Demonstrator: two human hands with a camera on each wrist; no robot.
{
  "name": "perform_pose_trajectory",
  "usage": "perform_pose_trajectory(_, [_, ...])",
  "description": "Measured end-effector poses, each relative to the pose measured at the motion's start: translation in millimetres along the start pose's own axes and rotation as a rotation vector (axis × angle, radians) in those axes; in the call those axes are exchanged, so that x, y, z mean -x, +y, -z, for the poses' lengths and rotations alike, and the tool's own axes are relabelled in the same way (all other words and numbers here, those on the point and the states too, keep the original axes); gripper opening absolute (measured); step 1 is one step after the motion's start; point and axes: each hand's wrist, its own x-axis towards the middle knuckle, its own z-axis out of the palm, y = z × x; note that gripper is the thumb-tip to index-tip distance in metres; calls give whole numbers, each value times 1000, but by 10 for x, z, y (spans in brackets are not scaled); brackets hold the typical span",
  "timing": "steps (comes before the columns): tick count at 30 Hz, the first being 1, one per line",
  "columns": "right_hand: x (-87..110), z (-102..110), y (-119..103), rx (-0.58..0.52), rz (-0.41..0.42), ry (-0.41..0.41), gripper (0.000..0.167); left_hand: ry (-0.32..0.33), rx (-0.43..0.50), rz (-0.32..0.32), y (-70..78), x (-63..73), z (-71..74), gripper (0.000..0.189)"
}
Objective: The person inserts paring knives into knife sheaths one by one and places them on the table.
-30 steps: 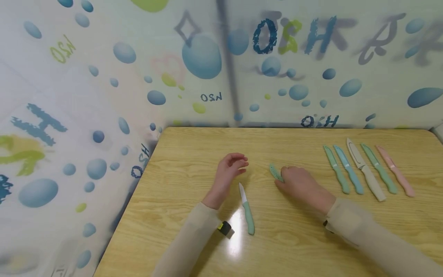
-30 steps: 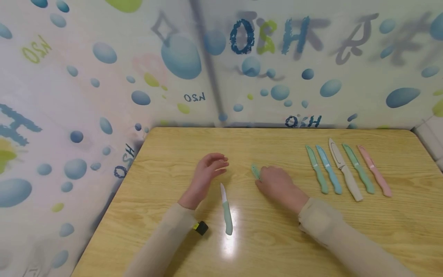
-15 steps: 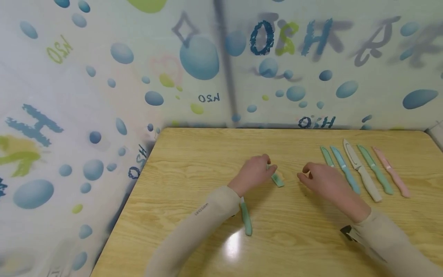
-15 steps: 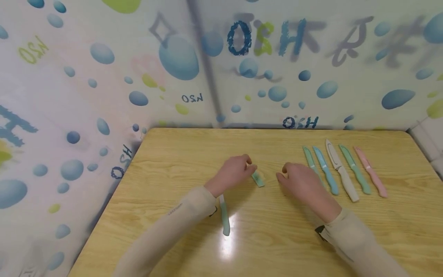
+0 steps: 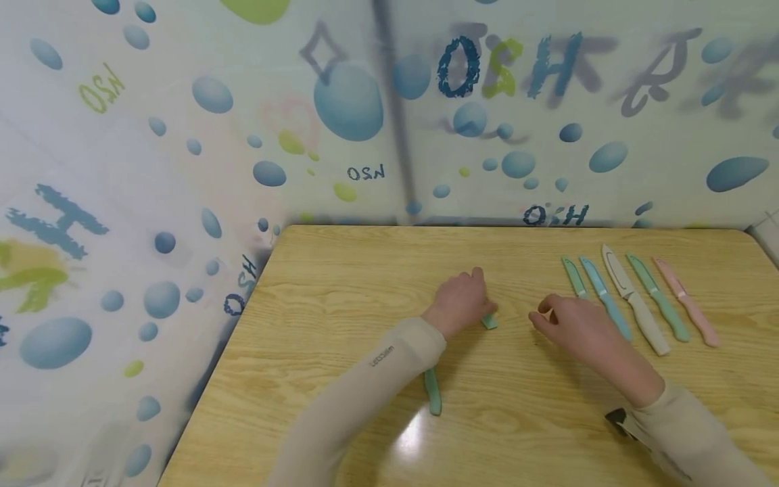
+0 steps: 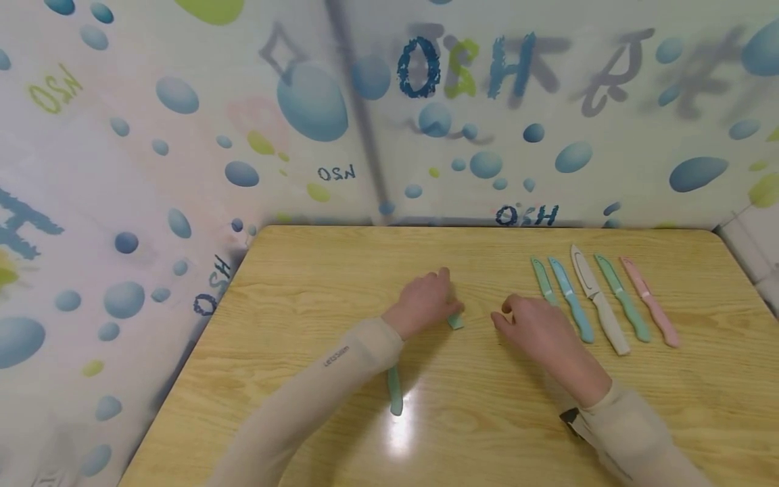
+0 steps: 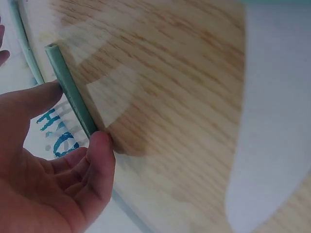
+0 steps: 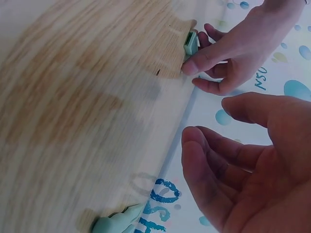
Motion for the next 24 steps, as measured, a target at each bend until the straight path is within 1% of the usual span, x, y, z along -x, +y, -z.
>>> perform_pose_trajectory(7, [13, 1, -15, 7, -5, -9, 34, -26, 59, -17, -41, 0, 13, 26])
perform_pose_trajectory(12, [13, 10, -39, 7, -17, -24, 36, -83, 81, 5, -95, -4, 56, 21])
perform_pose_trajectory(15, [12, 12, -79, 18, -28, -38, 37, -93, 141, 8, -179, 9, 94, 26])
perform_pose_trajectory(17, [11, -2, -120, 13, -22, -45, 37, -74, 241, 5, -264, 36, 126, 23])
perform_pose_trajectory(20, [9, -51, -195, 16, 11, -34, 34, -25, 425, -9, -421, 96, 176, 13])
perform_pose_trajectory(22, [7, -98, -257, 11, 33, -27, 32, 4, 573, -23, -536, 155, 206, 20])
perform_pose_trajectory(24, [4, -141, -329, 14, 61, -21, 30, 28, 686, -43, -651, 215, 226, 28])
